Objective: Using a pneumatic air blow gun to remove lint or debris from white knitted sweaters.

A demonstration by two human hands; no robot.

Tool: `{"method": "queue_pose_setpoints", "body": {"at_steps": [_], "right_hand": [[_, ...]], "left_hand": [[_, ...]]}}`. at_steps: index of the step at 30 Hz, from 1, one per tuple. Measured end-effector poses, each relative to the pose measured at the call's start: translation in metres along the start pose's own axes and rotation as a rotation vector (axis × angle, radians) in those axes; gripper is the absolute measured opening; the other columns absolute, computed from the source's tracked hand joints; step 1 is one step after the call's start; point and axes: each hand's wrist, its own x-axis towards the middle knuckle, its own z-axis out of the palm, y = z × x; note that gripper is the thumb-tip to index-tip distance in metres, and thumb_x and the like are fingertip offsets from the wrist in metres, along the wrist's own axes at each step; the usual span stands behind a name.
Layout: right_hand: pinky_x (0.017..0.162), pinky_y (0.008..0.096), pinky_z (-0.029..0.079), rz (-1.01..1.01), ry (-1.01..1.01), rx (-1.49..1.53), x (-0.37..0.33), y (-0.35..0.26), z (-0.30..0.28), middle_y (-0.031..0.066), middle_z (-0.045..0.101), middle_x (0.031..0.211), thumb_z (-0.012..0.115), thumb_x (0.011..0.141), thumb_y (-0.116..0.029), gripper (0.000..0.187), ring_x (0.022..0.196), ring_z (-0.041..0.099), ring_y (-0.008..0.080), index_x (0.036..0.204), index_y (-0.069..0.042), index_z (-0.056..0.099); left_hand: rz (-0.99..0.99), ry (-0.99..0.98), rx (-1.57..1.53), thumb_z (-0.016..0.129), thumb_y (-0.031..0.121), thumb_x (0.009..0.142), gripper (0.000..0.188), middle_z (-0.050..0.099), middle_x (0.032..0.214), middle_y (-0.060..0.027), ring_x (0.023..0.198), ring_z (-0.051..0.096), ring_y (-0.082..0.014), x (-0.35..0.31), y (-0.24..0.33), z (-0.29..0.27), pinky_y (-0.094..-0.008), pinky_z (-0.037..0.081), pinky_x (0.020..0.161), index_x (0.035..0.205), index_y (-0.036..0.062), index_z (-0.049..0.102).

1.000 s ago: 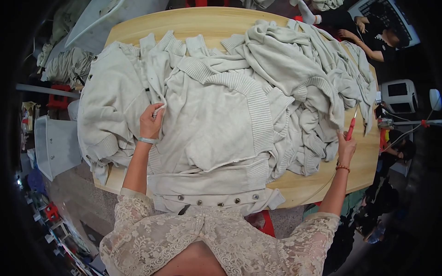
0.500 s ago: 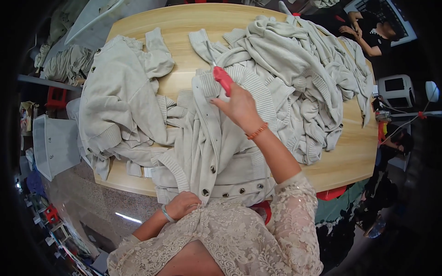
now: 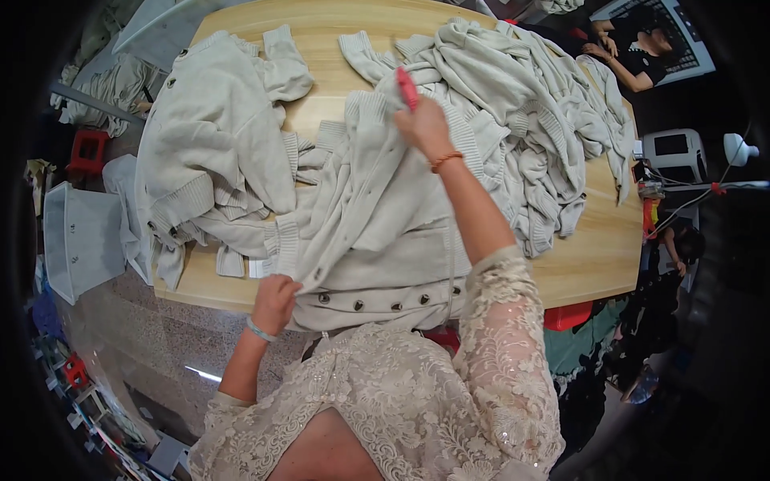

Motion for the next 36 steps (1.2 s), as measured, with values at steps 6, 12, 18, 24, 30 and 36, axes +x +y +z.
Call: {"method": "queue_pose_setpoints", "body": {"at_steps": [6, 12, 18, 24, 30, 36], "right_hand": [[0.056, 0.0317, 0.043, 0.061, 0.170, 0.116, -0.129, 0.085, -0.143, 0.0059, 0.056, 0.065, 0.063, 0.078, -0.019, 0.021, 0.060, 0.050, 0.0145, 0.085, 0.000, 0.058], [0.070, 0.0508, 0.049, 0.460, 0.023, -0.587, -0.307, 0.169, -0.103, 0.0234, 0.063, 0.089, 0.064, 0.088, -0.037, 0.037, 0.083, 0.062, 0.0422, 0.091, 0.001, 0.060], [0.071, 0.0511, 0.048, 0.354, 0.095, -0.476, -0.385, 0.128, -0.068, 0.0224, 0.055, 0.099, 0.062, 0.090, -0.019, 0.024, 0.088, 0.060, 0.0434, 0.102, -0.004, 0.047], [0.075, 0.0450, 0.047, -0.059, -0.046, -0.089, -0.392, 0.063, -0.051, 0.0185, 0.060, 0.091, 0.062, 0.084, -0.006, 0.026, 0.085, 0.059, 0.0403, 0.108, -0.005, 0.051], [0.067, 0.0498, 0.049, -0.023, -0.594, -0.110, -0.394, 0.021, -0.009, 0.0206, 0.063, 0.078, 0.062, 0.086, -0.016, 0.028, 0.074, 0.062, 0.0424, 0.110, -0.010, 0.049], [0.063, 0.0483, 0.049, -0.194, -0.662, -0.151, -0.392, 0.002, 0.014, 0.0171, 0.064, 0.071, 0.064, 0.087, -0.028, 0.031, 0.070, 0.064, 0.0383, 0.104, -0.007, 0.050]], "left_hand": [[0.025, 0.171, 0.115, 0.062, 0.000, 0.068, 0.023, 0.054, 0.086, -0.0084, 0.082, 0.053, -0.0286, -0.001, -0.010, -0.015, -0.0398, 0.042, 0.070, 0.090, 0.0066, 0.062], [0.161, -0.106, 0.212, 0.065, 0.012, 0.073, 0.035, 0.054, 0.102, -0.0090, 0.097, 0.052, -0.0268, -0.015, -0.027, 0.039, -0.0390, 0.041, 0.079, 0.108, 0.0087, 0.060], [0.094, -0.116, 0.004, 0.073, 0.008, 0.068, 0.039, 0.054, 0.100, -0.0092, 0.096, 0.052, -0.0293, -0.017, -0.030, 0.036, -0.0397, 0.041, 0.081, 0.104, 0.0089, 0.058], [0.016, -0.117, -0.171, 0.074, 0.001, 0.064, 0.034, 0.052, 0.092, -0.0106, 0.091, 0.052, -0.0325, -0.017, -0.027, 0.039, -0.0415, 0.043, 0.079, 0.092, 0.0065, 0.055], [0.060, -0.203, -0.197, 0.072, 0.003, 0.068, 0.025, 0.054, 0.084, -0.0119, 0.083, 0.052, -0.0325, -0.014, -0.037, 0.047, -0.0399, 0.043, 0.074, 0.087, 0.0060, 0.055], [0.076, -0.205, -0.323, 0.068, -0.001, 0.069, 0.017, 0.057, 0.082, -0.0125, 0.078, 0.055, -0.0312, -0.020, -0.055, 0.053, -0.0378, 0.046, 0.068, 0.082, 0.0025, 0.058]]}}
